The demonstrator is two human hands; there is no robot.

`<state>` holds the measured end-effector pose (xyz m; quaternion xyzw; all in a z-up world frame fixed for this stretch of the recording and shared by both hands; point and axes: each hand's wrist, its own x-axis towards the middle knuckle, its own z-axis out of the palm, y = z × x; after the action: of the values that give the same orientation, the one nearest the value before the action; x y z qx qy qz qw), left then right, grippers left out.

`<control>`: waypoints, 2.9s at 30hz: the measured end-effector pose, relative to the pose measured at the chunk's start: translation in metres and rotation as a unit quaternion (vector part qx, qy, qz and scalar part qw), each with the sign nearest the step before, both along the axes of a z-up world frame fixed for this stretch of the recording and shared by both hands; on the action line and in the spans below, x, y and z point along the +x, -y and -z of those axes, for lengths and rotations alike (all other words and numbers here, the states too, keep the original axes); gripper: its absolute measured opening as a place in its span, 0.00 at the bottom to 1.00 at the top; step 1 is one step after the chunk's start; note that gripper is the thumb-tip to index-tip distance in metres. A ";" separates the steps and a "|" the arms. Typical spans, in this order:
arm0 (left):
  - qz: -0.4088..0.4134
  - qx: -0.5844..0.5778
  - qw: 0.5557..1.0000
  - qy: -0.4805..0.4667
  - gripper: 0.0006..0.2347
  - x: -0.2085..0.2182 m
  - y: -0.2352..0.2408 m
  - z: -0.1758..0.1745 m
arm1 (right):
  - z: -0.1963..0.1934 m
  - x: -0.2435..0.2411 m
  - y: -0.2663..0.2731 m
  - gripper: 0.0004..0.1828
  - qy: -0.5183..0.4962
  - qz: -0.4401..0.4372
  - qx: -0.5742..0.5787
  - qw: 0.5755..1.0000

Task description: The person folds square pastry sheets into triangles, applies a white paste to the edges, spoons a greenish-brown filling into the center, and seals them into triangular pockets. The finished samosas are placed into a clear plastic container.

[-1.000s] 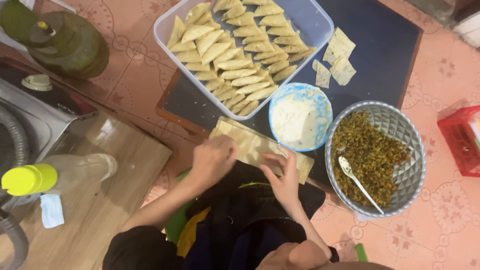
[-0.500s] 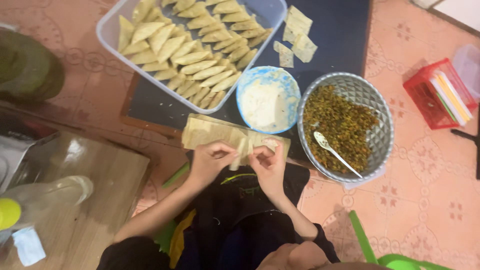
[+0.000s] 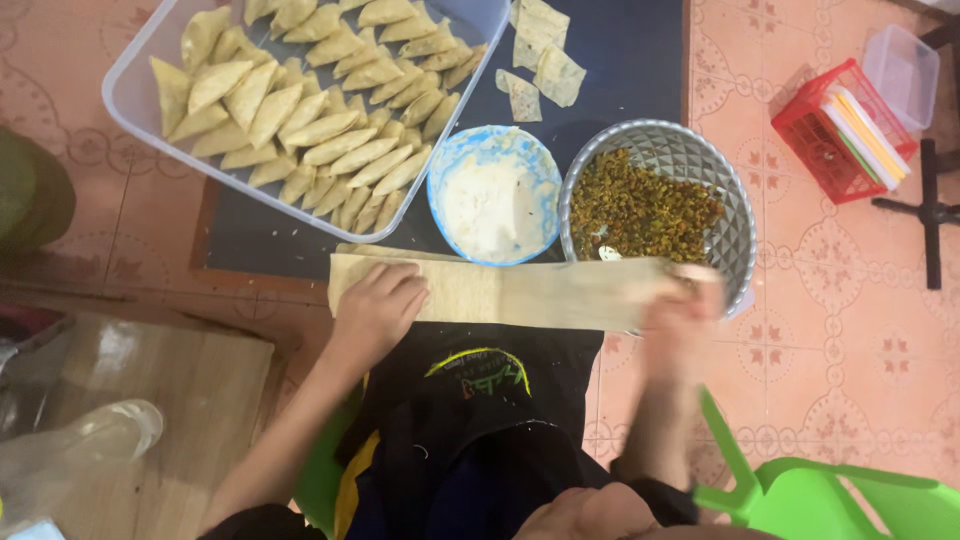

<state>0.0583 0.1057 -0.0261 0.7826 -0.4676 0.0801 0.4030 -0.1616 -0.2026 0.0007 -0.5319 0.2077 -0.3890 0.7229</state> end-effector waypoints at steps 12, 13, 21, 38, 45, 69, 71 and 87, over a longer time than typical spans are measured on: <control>0.444 -0.013 0.455 -0.772 0.33 -0.056 0.092 0.019 | -0.073 0.010 -0.066 0.20 -0.199 -0.241 -0.154 0.937; 0.424 -0.053 0.374 -0.823 0.32 -0.058 0.103 0.018 | -0.068 0.014 -0.081 0.20 -0.148 -0.341 -0.166 0.913; 0.183 -0.205 0.595 -0.756 0.14 -0.005 0.092 -0.018 | -0.035 0.007 -0.079 0.32 -0.147 -0.350 -0.292 0.878; 0.256 -0.057 0.847 -0.462 0.12 -0.033 0.070 -0.015 | -0.006 0.029 -0.040 0.34 0.000 -0.174 -0.170 0.970; 0.167 -0.122 0.768 -0.606 0.13 -0.053 0.082 -0.013 | -0.017 0.039 -0.041 0.33 0.022 -0.166 -0.178 0.970; 0.202 -0.107 0.817 -0.529 0.23 -0.071 0.127 -0.010 | 0.020 0.015 -0.038 0.44 0.156 -0.202 -0.075 0.964; 0.165 -0.135 0.875 -0.434 0.22 -0.073 0.127 -0.010 | 0.014 0.015 -0.043 0.43 0.155 -0.221 0.095 0.958; 0.247 -0.377 0.524 -0.723 0.12 -0.096 0.134 0.008 | 0.022 0.013 -0.055 0.27 0.039 -0.061 0.013 0.997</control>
<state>-0.0378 -0.0281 -0.0340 0.2002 -0.1169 -0.4473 0.8638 -0.1486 -0.1476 -0.0215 -0.5187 0.1520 -0.3620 0.7595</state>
